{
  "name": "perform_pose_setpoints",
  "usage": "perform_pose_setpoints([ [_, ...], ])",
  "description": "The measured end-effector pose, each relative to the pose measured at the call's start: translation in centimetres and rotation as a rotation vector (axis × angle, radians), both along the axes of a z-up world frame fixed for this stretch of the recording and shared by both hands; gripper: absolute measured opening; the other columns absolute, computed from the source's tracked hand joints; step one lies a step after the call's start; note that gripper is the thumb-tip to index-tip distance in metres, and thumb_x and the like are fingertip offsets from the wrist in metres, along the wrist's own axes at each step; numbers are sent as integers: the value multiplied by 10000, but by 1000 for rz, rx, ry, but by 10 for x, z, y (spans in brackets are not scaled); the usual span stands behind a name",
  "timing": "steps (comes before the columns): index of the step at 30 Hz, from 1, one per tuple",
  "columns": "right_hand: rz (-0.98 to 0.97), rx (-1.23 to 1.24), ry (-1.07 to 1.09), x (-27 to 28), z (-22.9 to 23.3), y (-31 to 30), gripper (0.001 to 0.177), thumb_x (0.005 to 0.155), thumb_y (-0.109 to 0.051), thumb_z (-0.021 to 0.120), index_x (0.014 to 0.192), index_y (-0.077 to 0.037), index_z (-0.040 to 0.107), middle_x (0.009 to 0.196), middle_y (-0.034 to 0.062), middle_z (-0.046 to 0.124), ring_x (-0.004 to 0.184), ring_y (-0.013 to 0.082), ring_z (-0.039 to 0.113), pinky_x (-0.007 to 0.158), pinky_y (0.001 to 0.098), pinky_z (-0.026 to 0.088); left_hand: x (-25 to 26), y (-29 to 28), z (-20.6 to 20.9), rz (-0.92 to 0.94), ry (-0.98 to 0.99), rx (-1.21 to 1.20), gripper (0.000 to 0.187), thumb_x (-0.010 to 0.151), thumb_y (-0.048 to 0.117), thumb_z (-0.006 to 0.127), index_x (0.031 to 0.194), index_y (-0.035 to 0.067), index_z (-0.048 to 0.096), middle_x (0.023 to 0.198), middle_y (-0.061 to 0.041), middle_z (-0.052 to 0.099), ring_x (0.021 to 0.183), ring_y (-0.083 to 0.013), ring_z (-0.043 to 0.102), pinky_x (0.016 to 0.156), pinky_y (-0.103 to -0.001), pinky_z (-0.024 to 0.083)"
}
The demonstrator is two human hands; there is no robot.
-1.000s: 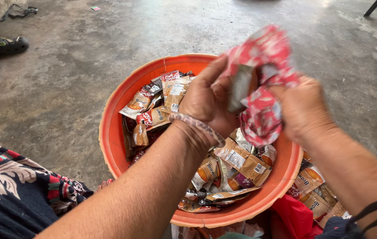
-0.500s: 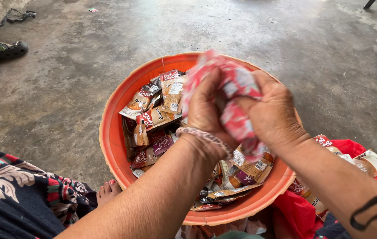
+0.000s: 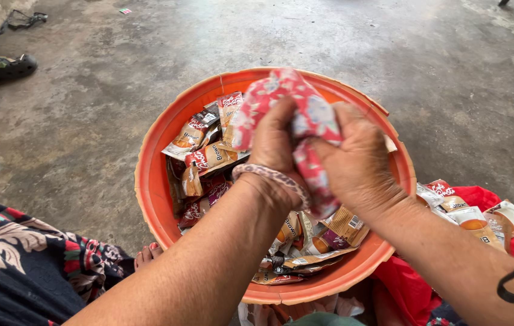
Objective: The person sits on the floor and wipes individual small packets of instant coffee with a patterned cloth. They pick each packet from an orange basin, wipe it thoroughly, and place it back into the basin.
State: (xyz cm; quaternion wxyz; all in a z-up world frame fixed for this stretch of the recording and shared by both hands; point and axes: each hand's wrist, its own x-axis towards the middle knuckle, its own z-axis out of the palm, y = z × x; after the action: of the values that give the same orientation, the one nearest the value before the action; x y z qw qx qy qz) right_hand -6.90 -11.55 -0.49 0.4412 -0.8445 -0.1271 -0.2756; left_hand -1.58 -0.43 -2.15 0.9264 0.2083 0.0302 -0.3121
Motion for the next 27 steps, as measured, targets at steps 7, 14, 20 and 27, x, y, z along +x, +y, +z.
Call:
perform_pose_setpoints([
  [7, -341, -46, 267, 15, 0, -31, 182, 884, -117, 759, 1050, -64, 708, 959, 105, 761, 891, 191, 735, 814, 346, 557, -4, -5, -3, -31, 2, 304, 216, 994, 299, 556, 1116, 152, 657, 1103, -68, 710, 1009, -274, 686, 977, -580, 517],
  [14, 42, -12, 252, 6, 4, -15, 296, 860, -118, 738, 1148, -69, 695, 990, 76, 781, 921, 155, 740, 835, 347, 590, 7, 8, -11, -201, -123, 277, 423, 1044, 427, 427, 1148, 81, 647, 1117, -145, 723, 1019, -299, 708, 979, -568, 549],
  [20, -74, -167, 759, 24, 15, -50, 395, 754, -119, 768, 1146, -104, 720, 945, 67, 809, 854, 145, 751, 832, 335, 589, -4, 12, -19, -305, -124, 551, 460, 1053, 476, 425, 1158, 78, 629, 1046, -143, 695, 899, -310, 699, 858, -620, 594],
  [27, -108, -135, 779, 15, -11, -68, 385, 715, -75, 764, 1100, -69, 754, 905, 90, 810, 784, 161, 737, 776, 347, 594, -8, -3, -25, -180, -14, 829, 353, 960, 296, 621, 1220, 60, 663, 1064, -170, 745, 891, -366, 742, 671, -602, 634],
])
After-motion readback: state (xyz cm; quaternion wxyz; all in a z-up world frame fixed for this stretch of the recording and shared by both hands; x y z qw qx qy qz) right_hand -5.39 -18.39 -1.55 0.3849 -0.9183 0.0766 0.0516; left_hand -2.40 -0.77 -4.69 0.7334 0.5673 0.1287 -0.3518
